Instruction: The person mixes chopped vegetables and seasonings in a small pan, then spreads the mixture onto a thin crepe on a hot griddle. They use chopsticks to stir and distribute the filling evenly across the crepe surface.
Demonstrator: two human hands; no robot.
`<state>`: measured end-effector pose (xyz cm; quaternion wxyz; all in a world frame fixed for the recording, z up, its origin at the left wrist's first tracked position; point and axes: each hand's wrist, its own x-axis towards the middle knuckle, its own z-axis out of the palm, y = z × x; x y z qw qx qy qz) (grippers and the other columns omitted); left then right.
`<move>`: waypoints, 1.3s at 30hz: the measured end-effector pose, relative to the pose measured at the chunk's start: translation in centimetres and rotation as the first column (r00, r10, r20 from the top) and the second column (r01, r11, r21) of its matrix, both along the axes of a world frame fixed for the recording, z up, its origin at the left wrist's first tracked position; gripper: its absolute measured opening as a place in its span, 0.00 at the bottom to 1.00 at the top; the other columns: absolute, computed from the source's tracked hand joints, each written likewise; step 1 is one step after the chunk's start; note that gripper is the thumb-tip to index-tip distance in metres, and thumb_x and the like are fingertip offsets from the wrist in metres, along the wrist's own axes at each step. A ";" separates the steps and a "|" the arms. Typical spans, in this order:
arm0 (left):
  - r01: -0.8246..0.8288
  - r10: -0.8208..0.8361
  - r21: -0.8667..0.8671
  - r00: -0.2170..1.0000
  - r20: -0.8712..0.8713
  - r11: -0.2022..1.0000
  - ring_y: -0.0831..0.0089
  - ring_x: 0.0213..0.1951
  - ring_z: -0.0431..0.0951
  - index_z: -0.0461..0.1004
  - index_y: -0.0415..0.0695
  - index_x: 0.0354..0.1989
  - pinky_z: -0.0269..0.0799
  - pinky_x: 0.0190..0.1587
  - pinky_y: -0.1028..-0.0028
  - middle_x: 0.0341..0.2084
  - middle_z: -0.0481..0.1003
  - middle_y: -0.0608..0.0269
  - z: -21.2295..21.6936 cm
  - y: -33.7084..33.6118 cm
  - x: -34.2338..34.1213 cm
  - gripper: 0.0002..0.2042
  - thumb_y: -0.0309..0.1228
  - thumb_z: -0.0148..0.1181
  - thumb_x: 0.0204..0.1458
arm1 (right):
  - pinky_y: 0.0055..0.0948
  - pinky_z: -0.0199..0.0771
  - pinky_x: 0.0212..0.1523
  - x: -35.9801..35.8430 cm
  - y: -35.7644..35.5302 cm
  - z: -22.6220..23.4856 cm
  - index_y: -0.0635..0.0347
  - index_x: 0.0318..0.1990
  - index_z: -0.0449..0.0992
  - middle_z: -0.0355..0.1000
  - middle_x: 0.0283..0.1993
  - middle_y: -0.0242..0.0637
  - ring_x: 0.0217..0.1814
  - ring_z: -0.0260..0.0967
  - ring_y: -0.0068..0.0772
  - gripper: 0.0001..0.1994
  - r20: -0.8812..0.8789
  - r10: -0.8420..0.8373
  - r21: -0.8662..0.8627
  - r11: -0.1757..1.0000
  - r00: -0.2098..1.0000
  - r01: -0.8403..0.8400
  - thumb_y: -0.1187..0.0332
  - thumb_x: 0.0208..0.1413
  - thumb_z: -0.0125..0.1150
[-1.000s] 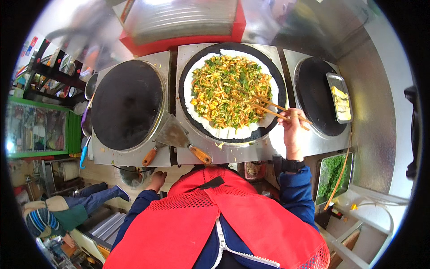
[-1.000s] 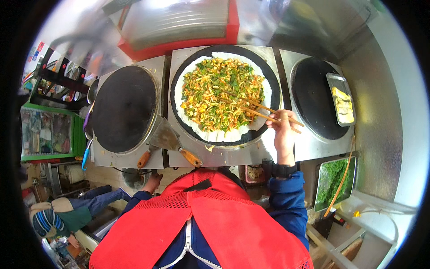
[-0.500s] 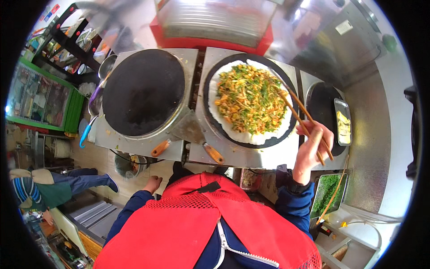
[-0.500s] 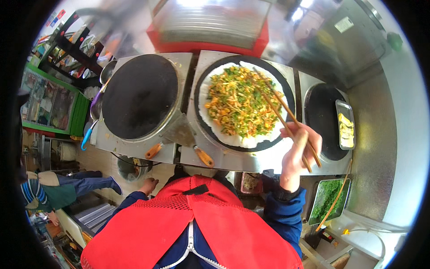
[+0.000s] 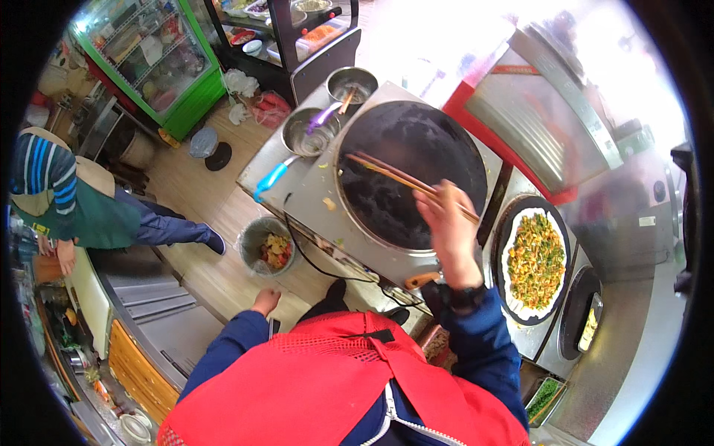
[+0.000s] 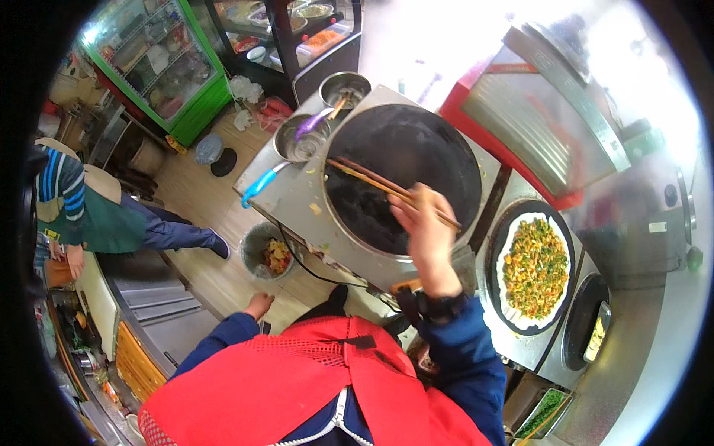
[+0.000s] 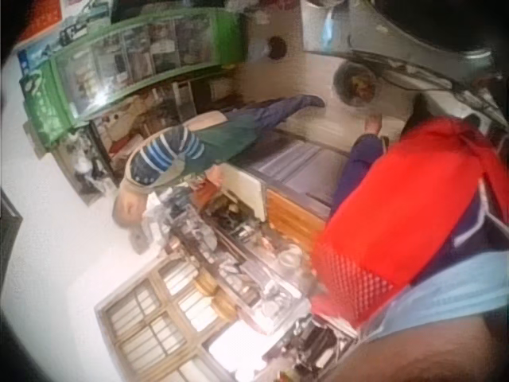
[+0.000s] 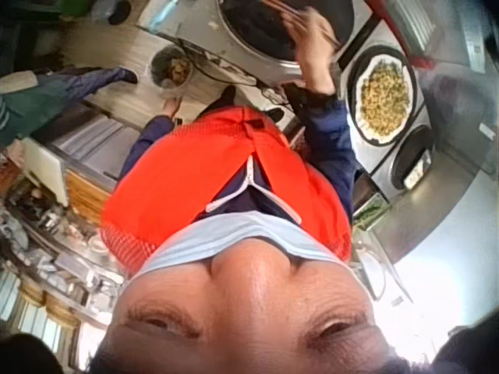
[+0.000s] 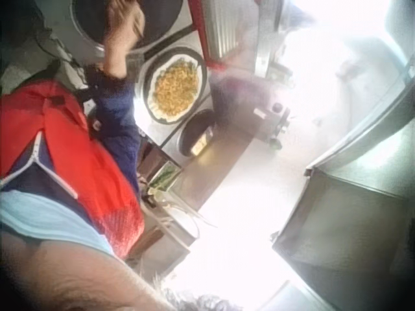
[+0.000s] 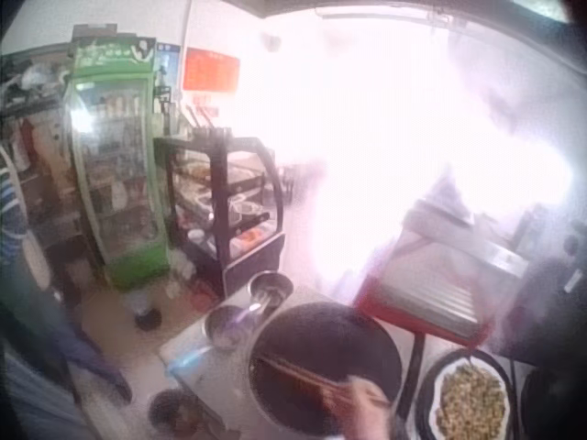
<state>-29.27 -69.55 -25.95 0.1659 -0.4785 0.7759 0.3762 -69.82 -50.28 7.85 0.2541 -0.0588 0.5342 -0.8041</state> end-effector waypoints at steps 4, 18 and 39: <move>-0.037 0.039 -0.027 0.996 0.077 0.999 0.41 0.38 0.75 0.77 0.32 0.31 0.69 0.44 0.53 0.31 0.75 0.35 -2.5 -0.9 8.4 0.22 0.45 0.51 0.50 | 0.28 0.76 0.46 0.4 -13.9 -3.9 0.61 0.41 0.72 0.71 0.40 0.35 0.43 0.74 0.32 0.11 0.008 0.186 -0.036 0.982 0.983 -0.185 0.62 0.60 0.58; 0.414 -0.444 0.202 0.885 0.139 0.888 0.51 0.30 0.75 0.74 0.37 0.28 0.67 0.34 0.57 0.25 0.74 0.44 -11.0 -6.5 7.6 0.12 0.34 0.50 0.49 | 0.27 0.71 0.49 4.0 -6.7 -4.5 0.64 0.53 0.69 0.71 0.46 0.40 0.47 0.69 0.28 0.20 -0.100 0.490 0.187 0.864 0.866 -0.468 0.67 0.54 0.61; 0.955 -0.948 0.193 0.261 -0.182 0.226 0.75 0.11 0.57 0.62 0.46 0.17 0.51 0.14 0.70 0.10 0.58 0.70 5.5 18.1 -23.6 0.17 0.38 0.53 0.57 | 0.43 0.67 0.50 50.5 43.9 -12.0 0.62 0.45 0.72 0.68 0.46 0.51 0.50 0.64 0.55 0.22 -0.491 -0.691 0.866 -0.319 0.531 0.385 0.61 0.44 0.68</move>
